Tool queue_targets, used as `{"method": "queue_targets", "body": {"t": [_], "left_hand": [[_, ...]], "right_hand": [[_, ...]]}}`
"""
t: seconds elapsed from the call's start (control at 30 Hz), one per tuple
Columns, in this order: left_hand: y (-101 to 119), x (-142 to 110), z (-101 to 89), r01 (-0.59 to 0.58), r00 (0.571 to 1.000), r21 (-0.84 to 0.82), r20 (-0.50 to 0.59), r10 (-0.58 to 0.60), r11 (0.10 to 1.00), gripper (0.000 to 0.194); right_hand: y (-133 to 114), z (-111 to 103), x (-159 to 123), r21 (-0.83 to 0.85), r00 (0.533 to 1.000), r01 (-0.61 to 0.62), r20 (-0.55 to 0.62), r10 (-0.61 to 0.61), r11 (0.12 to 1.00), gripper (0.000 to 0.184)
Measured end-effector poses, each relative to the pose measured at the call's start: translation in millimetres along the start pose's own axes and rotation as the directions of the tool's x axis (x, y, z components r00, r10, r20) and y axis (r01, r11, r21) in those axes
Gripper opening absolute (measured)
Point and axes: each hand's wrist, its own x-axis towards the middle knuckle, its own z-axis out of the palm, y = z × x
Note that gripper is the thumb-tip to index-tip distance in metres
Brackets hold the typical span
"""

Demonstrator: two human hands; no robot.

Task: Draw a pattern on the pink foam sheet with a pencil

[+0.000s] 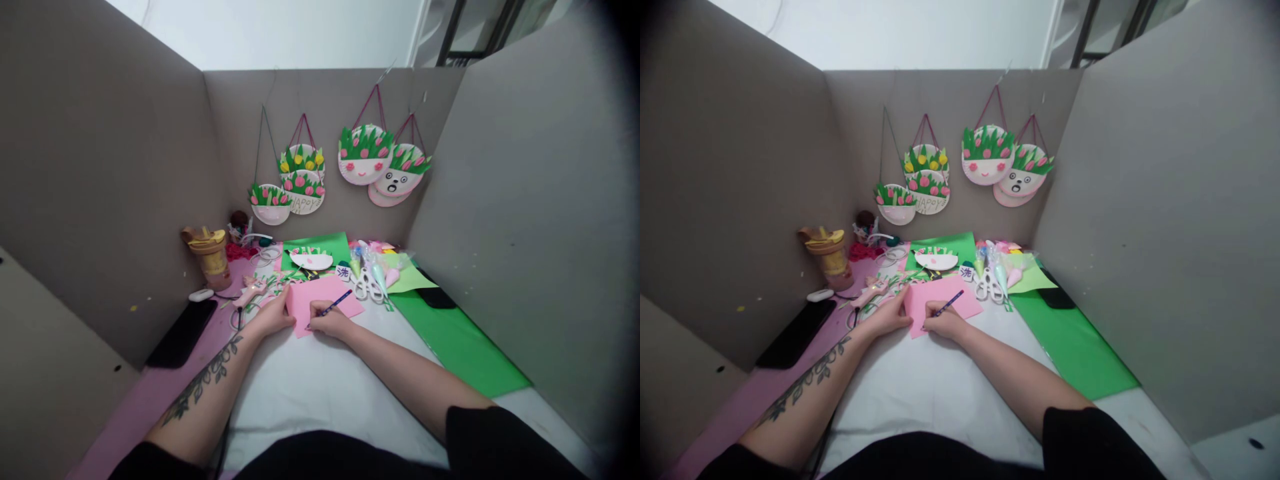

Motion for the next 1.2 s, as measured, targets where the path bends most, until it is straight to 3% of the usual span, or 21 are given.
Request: {"method": "queue_targets", "body": {"t": [0.27,0.47,0.67,0.9,1.1,1.2], "left_hand": [[0,0,0.4,0.006,1.000,0.010,0.000,-0.006,1.000,0.095],[1,0,-0.5,0.007,1.000,0.039,0.010,-0.007,0.999,0.096],[3,-1,-2.1,-0.006,1.000,0.029,0.019,0.006,1.000,0.096],[5,-2,-2.9,0.008,1.000,0.046,0.030,-0.009,0.999,0.097],[9,-4,-5.2,0.020,0.999,0.032,0.046,-0.021,0.999,0.099],[9,-4,-5.2,0.025,0.999,0.044,0.046,-0.027,0.999,0.097]], "right_hand": [[-3,1,-3,-0.003,0.997,-0.010,0.071,0.010,1.000,0.020],[-4,1,-2,-0.020,1.000,-0.002,0.004,0.002,1.000,0.020],[-7,2,-4,0.005,0.997,-0.019,0.075,0.019,1.000,0.021],[-7,2,-3,0.015,0.999,-0.022,0.029,0.022,1.000,0.021],[-11,2,-5,0.006,0.993,-0.052,0.107,0.051,0.999,0.020],[-10,1,-5,0.020,0.996,-0.049,0.082,0.047,0.999,0.019]]}}
